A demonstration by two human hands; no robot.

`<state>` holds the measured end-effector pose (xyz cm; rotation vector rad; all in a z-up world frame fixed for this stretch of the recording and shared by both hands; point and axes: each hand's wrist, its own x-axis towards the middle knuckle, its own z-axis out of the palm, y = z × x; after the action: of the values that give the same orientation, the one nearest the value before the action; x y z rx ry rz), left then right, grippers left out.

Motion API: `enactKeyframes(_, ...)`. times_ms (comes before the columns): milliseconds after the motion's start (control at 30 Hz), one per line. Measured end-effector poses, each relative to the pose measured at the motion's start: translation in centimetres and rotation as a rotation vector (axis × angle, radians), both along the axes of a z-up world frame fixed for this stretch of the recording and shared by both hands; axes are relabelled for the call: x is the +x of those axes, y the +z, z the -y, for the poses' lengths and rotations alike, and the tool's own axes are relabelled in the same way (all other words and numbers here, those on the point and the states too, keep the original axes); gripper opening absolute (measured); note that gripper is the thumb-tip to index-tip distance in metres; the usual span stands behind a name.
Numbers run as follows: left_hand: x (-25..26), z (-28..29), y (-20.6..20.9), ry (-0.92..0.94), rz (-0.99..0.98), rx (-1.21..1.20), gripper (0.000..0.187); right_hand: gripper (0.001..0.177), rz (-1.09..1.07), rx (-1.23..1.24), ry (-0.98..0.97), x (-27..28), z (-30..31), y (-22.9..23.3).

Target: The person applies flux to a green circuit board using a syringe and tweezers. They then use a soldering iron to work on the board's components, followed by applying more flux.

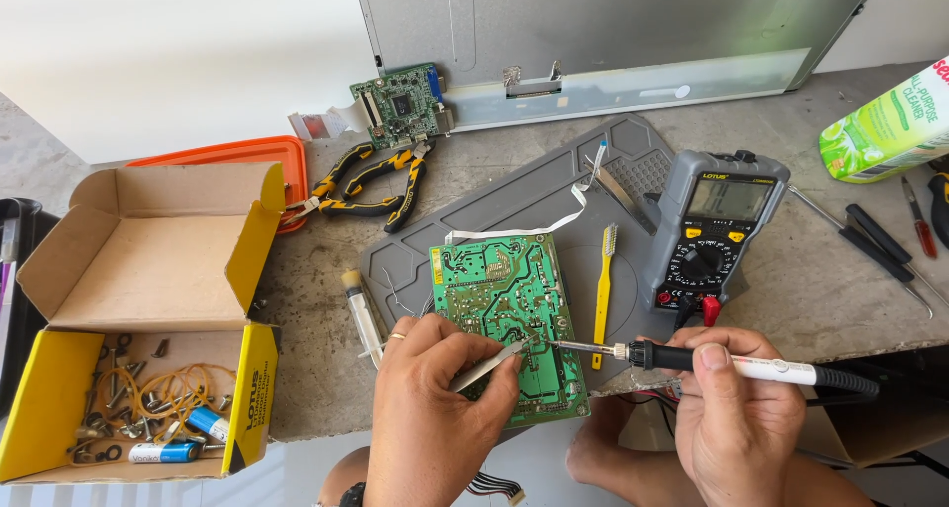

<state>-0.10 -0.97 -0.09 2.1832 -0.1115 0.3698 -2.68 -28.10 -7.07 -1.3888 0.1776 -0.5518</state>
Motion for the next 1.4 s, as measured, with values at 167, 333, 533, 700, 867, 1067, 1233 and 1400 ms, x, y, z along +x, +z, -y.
enactKeyframes(167,-0.1,0.0,0.0,0.008,-0.004,-0.007,0.009,0.019,-0.032,-0.02,-0.006,-0.2,-0.3,0.3)
enactKeyframes(333,-0.2,0.0,0.1,0.001,-0.028,0.006,0.009,0.023,-0.101,-0.091,-0.006,-0.3,-0.5,0.4)
enactKeyframes(533,-0.1,-0.2,0.1,0.002,-0.04,0.0,0.01,0.021,-0.059,-0.046,0.02,-0.1,-0.5,0.7)
enactKeyframes(700,0.0,-0.7,1.0,0.114,-0.059,-0.055,0.009,0.021,-0.002,0.015,-0.007,0.0,0.1,0.2)
enactKeyframes(867,0.0,-1.6,1.6,0.186,0.008,-0.102,0.016,0.021,-0.015,-0.013,-0.066,-0.2,0.2,1.6)
enactKeyframes(1067,-0.3,-4.0,1.3,0.387,0.014,-0.219,0.022,0.024,0.073,0.029,-0.014,-0.5,-0.5,2.9)
enactKeyframes(1233,-0.8,-4.7,0.3,0.436,-0.101,-0.468,0.028,0.024,0.086,0.026,0.035,-0.2,-1.1,4.2)
enactKeyframes(1400,-0.9,-4.7,-0.3,0.4,-0.138,-0.639,0.022,0.04,0.27,0.038,-0.061,0.2,1.4,5.0)
